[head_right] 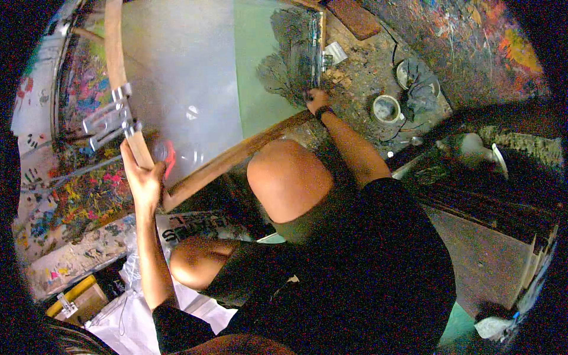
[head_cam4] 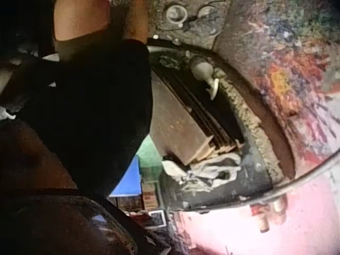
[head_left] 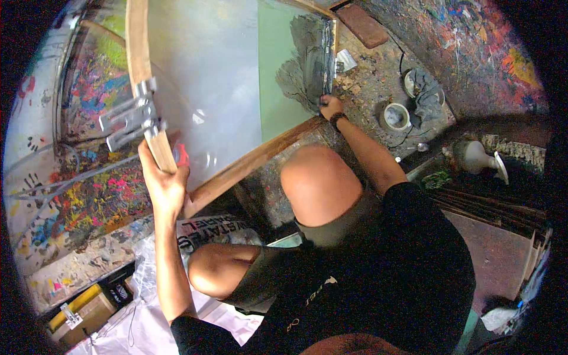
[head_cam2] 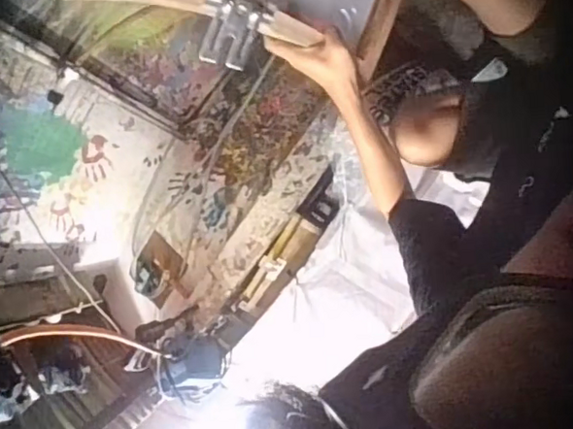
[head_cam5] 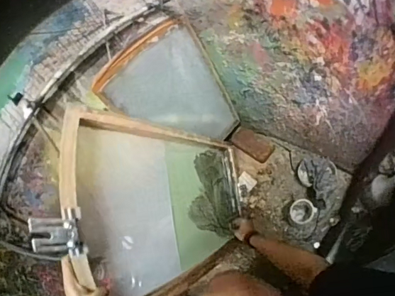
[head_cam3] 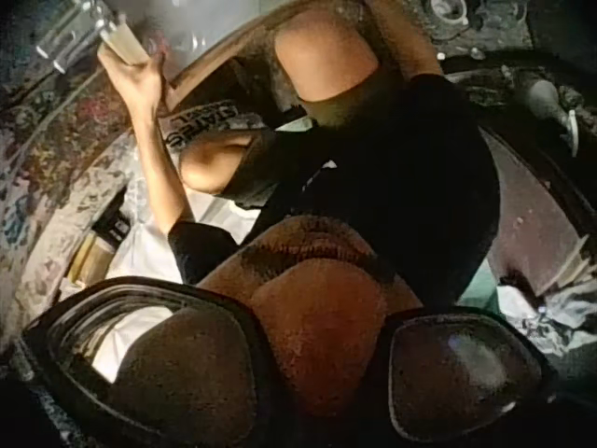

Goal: Cleaning and preparing a screen for silk screen printing.

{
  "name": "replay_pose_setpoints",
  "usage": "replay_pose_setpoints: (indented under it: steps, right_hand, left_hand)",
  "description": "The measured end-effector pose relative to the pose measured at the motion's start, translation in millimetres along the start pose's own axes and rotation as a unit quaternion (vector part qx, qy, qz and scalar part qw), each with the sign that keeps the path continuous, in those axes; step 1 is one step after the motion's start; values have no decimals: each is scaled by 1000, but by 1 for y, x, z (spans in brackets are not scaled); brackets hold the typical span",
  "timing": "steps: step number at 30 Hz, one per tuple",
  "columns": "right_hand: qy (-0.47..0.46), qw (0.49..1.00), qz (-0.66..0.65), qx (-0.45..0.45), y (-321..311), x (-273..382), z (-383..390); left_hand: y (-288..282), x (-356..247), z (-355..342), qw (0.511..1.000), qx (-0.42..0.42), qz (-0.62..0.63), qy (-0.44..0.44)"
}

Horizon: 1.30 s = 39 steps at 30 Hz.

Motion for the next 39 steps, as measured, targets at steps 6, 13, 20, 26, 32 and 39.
replay_pose_setpoints:
  steps: [6,13,20,26,32,39]
  right_hand:
    - [183,871,-439,126,-36,-3,20]
    - [137,803,-573,91,-125,41,36]
    - [38,996,-78,20,-170,6,33]
    - [-34,996,35,-69,-162,36,-13]
    - [-160,973,16,-166,-181,128,-101]
    - [-152,959,73,-226,-154,142,-88]
  left_hand:
    - [-5,8,-13,999,-2,-42,35]
    - [-2,-7,-26,997,19,-28,64]
    - [-1,-24,-34,993,-1,-52,104]
    - [-9,-3,-17,995,17,-10,101]
    - [-21,17,1,986,-32,-72,149]
    - [-23,48,11,997,3,-6,73]
Point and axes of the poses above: each hand's wrist, its own z-axis away from the middle knuckle, its own y-axis out of the palm, x = y × z, the point moved 7 cm from there along -z, towards the middle knuckle, and after that the axes turned 3 degrees about -y, right-handed, at the moved point
